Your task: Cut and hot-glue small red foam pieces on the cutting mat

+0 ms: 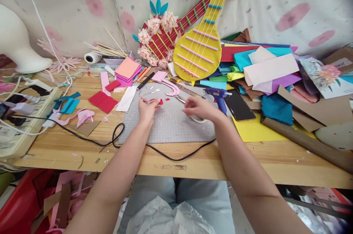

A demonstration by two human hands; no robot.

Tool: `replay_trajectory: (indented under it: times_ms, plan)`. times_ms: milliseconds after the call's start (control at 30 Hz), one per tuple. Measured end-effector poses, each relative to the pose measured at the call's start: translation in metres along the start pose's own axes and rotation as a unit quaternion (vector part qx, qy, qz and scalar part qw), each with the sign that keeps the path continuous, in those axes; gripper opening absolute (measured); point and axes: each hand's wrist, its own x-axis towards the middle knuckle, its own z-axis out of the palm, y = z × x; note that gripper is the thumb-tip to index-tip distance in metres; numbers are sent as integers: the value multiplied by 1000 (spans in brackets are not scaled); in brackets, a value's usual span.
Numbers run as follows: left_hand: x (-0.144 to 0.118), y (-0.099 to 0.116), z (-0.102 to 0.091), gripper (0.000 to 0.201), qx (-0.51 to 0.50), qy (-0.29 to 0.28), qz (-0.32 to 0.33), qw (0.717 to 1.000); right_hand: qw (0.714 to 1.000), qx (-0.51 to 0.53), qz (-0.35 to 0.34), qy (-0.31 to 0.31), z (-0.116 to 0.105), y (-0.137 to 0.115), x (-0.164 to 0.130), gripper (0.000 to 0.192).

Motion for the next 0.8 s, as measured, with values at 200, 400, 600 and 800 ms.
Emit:
replay_trajectory:
  times_ms: [200, 400, 600, 800]
  plan:
    - [1, 1, 2, 54, 1, 22, -15, 1000, 982, -74, 166, -47, -77, 26, -60, 24]
    - [0, 1, 3, 53, -4, 5, -19, 1000, 936, -187, 152, 257, -86, 46, -57, 39]
    - [3, -1, -3, 51, 8, -9, -21, 1000, 930, -166, 147, 292, -61, 71, -11, 39]
    - [3, -3, -2, 49, 74, -15, -23, 997, 914, 66, 36, 400, -39, 64, -8, 46]
